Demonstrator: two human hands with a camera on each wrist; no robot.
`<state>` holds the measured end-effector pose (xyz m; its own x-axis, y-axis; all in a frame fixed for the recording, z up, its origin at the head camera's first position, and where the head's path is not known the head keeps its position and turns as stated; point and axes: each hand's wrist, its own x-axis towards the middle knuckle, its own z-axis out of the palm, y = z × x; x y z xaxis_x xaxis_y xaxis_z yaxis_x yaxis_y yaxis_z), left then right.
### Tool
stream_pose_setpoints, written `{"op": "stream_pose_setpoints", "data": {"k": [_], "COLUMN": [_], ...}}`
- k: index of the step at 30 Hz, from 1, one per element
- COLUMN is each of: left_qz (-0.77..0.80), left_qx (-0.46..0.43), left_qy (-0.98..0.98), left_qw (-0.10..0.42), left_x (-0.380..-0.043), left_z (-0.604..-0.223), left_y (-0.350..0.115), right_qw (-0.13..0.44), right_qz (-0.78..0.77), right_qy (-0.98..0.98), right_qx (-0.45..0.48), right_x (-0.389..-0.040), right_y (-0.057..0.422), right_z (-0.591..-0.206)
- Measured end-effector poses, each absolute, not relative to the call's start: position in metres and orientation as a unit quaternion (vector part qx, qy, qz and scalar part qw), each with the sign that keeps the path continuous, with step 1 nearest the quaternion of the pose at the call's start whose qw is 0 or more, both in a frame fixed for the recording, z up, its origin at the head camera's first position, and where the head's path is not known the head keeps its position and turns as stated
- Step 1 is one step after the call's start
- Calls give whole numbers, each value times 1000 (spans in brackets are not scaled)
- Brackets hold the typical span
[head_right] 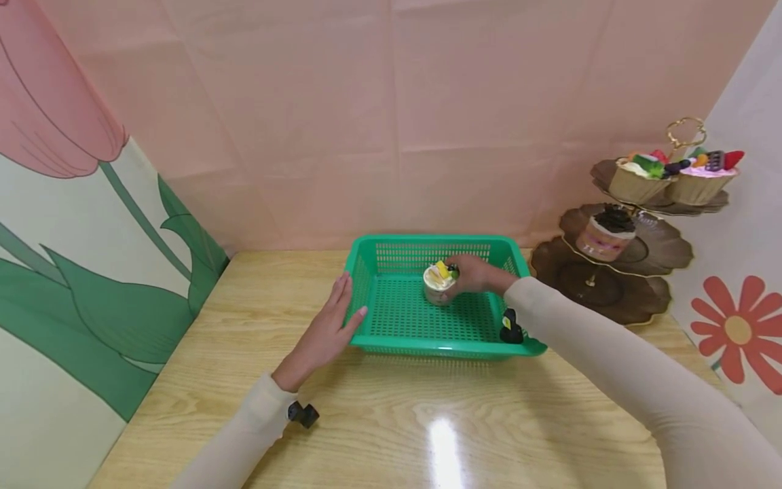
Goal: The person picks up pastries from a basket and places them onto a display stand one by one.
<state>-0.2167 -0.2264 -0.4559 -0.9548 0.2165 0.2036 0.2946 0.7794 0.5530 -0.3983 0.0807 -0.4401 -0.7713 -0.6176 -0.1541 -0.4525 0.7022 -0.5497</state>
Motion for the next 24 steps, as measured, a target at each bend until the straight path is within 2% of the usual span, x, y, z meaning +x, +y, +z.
{"op": "stream_pose_setpoints", "data": {"k": [15, 24], "left_qz": [-309, -309], "left_qx": [-132, -132], "left_qy": [-940, -940], "left_qw": [60, 62], "left_x": [-216, -216], "left_z": [-455, -455], "left_y": [-226, -226], "right_qw": [154, 174], "right_qz": [-286, -342], "right_qy": [896, 879], "right_qx": [-302, -282], "right_x": [-404, -392], "right_y": [81, 82], "right_z": [-424, -394]}}
